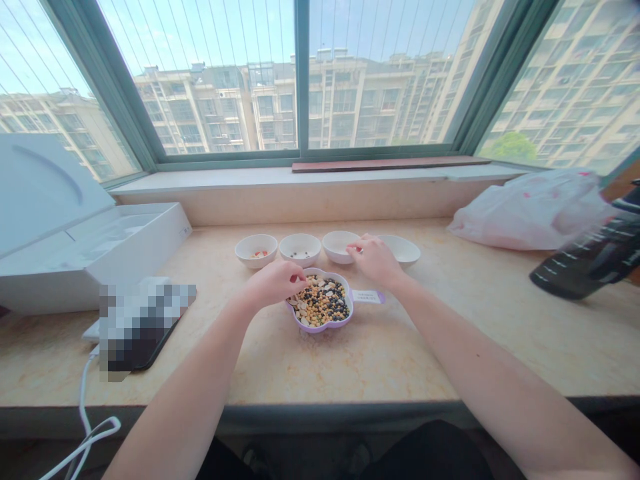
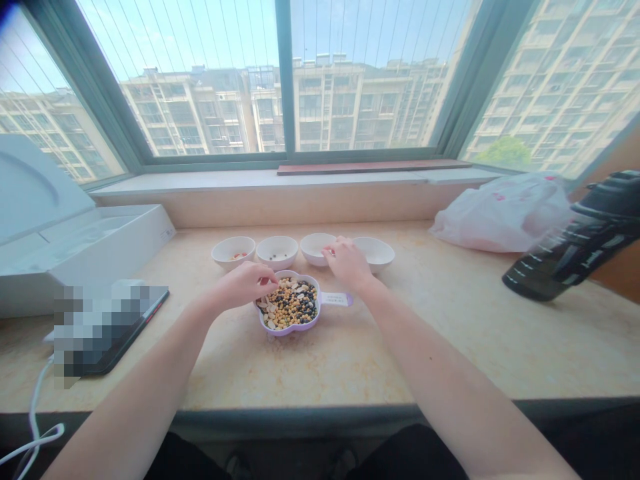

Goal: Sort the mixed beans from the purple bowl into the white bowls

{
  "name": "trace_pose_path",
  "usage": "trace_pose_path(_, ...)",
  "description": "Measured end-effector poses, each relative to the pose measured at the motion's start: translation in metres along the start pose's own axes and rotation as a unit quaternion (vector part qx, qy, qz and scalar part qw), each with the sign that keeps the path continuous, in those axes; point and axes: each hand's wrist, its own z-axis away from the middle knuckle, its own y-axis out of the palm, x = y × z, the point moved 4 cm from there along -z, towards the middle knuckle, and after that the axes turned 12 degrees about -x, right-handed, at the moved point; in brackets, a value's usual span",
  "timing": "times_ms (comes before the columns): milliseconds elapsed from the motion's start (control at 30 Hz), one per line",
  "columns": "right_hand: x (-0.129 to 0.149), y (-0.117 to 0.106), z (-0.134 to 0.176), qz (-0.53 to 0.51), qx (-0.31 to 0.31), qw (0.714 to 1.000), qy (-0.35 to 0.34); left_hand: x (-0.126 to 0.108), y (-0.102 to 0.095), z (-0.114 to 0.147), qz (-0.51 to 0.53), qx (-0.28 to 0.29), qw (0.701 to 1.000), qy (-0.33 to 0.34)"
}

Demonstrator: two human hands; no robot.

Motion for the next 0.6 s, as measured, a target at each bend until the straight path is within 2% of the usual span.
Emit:
trace_pose_path(400,0.018,-0.009,0.001,-0.035,-0.011,0.999,0.003,-0.006,-0.003,0.010,0.016,0.100,0.995,-0.015)
trace_pose_path(600,0.023,-0.007,0.004,-0.075,0.004,0.997,-0.009,-0.015,-0.007,0.013,0.009,0.120,0.992,-0.024)
